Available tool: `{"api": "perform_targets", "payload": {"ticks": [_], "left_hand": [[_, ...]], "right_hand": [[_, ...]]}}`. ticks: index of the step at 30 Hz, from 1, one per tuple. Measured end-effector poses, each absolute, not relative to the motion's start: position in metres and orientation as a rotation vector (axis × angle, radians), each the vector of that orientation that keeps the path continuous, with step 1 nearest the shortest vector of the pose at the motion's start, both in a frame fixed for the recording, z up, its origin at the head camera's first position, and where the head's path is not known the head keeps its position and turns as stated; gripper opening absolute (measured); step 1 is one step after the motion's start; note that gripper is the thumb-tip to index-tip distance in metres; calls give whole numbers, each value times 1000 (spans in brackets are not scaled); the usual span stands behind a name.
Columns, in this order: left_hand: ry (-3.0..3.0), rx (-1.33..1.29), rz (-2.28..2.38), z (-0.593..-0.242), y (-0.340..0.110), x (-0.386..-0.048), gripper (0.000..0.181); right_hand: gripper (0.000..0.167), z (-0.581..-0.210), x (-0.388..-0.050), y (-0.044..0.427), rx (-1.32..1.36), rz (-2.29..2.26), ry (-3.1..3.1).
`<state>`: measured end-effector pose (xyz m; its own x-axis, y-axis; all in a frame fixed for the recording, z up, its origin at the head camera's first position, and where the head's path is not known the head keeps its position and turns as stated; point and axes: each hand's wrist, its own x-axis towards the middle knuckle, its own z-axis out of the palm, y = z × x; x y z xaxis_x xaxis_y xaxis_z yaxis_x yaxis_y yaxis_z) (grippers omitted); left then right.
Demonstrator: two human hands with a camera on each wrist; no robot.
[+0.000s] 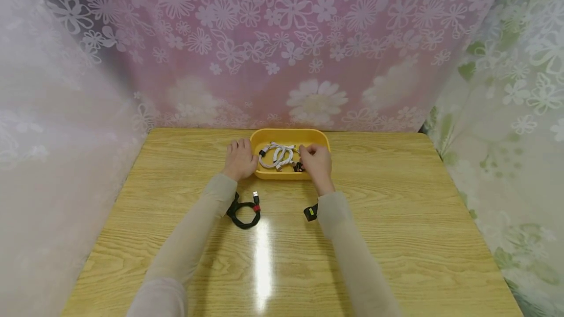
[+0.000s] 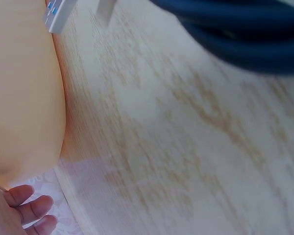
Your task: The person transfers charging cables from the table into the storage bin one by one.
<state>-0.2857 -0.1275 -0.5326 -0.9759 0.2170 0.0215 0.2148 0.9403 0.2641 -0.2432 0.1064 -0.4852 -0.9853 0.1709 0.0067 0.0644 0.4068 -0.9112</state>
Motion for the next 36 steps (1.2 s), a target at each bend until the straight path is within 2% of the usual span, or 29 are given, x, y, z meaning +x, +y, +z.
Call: {"api": "perform_targets", "payload": {"ticks": [20, 31, 36], "left_hand": [[3093, 351, 429, -535, -127, -287, 32], [3075, 336, 449, -534, -128, -287, 29], [3086, 341, 453, -534, -128, -286, 28]], "right_hand": [[27, -487, -202, 86, -63, 1552, -2494], [26, -504, -183, 73, -64, 1657, -2555], [20, -516, -177, 65, -91, 1622, -2624]]}}
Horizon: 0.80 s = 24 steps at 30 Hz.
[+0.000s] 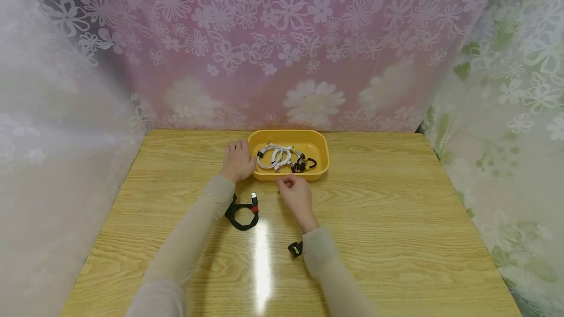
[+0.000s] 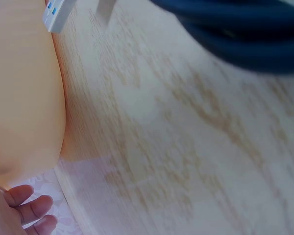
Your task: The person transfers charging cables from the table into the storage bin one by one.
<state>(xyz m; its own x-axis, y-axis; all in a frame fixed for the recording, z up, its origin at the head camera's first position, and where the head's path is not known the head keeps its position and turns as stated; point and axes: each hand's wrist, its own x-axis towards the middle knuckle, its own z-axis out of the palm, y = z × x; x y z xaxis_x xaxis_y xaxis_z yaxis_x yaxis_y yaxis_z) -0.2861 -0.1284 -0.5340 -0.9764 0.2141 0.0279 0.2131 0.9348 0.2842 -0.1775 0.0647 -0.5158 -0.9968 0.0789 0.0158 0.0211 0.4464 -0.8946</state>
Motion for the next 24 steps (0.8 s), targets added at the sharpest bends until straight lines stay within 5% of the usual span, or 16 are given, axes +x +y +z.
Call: {"api": "perform_targets", "payload": {"ticks": [24], "left_hand": [[3102, 341, 477, -536, -129, -287, 29]], "right_hand": [[17, -549, -150, 34, 13, 1649, -2814]]}}
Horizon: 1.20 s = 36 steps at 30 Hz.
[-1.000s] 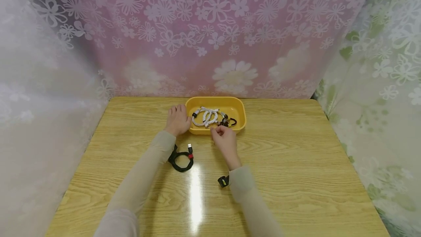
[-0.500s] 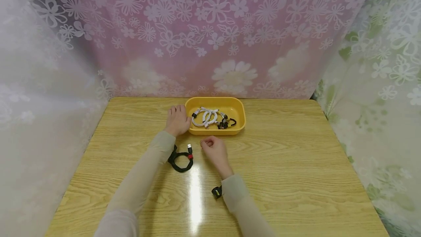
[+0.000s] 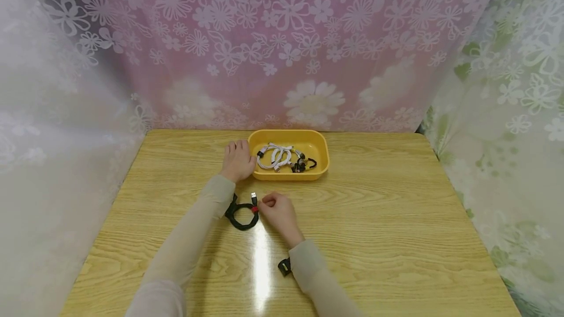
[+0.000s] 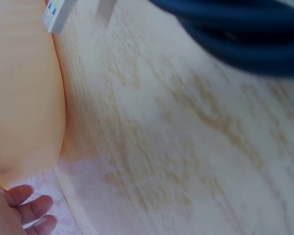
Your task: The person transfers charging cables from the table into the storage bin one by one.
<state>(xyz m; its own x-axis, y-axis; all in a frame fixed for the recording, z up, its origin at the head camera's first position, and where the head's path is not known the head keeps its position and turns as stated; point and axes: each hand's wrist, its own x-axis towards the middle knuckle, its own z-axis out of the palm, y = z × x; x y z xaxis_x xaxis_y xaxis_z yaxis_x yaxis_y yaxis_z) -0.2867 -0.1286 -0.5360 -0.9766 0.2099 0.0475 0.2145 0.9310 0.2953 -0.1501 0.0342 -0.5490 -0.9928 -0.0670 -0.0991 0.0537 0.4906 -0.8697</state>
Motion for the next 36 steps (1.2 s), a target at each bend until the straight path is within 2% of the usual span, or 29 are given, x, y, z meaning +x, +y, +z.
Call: {"api": "perform_targets", "payload": {"ticks": [9, 19, 36], "left_hand": [[-3091, -340, -459, -535, -129, -286, 32], [-3076, -359, -466, -534, -129, -285, 28], [-3070, -360, -486, -534, -129, -285, 25]], "right_hand": [[24, -553, -147, 24, -55, -1384, 2673], [17, -554, -143, 16, 26, -1238, 2777], [12, -559, -144, 20, 52, -1319, 2788]]}}
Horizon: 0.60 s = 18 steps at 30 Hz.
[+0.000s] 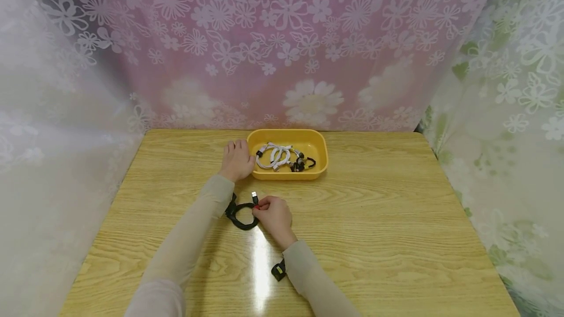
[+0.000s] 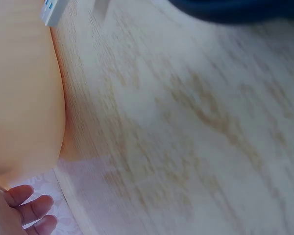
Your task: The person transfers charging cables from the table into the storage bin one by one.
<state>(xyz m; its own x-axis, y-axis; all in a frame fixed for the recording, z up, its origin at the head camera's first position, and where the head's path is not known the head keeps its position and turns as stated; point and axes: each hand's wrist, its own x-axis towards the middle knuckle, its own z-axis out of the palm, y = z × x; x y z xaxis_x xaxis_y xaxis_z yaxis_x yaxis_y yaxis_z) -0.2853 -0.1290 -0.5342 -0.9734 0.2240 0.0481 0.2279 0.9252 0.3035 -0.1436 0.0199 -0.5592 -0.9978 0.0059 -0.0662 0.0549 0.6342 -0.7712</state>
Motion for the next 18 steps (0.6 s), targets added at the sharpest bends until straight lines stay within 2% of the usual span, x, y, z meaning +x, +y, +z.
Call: {"api": "perform_targets", "payload": {"ticks": [18], "left_hand": [[-3074, -359, -465, -532, -129, -284, 27]], "right_hand": [[11, -556, -143, 23, 45, -1397, 2730]]}}
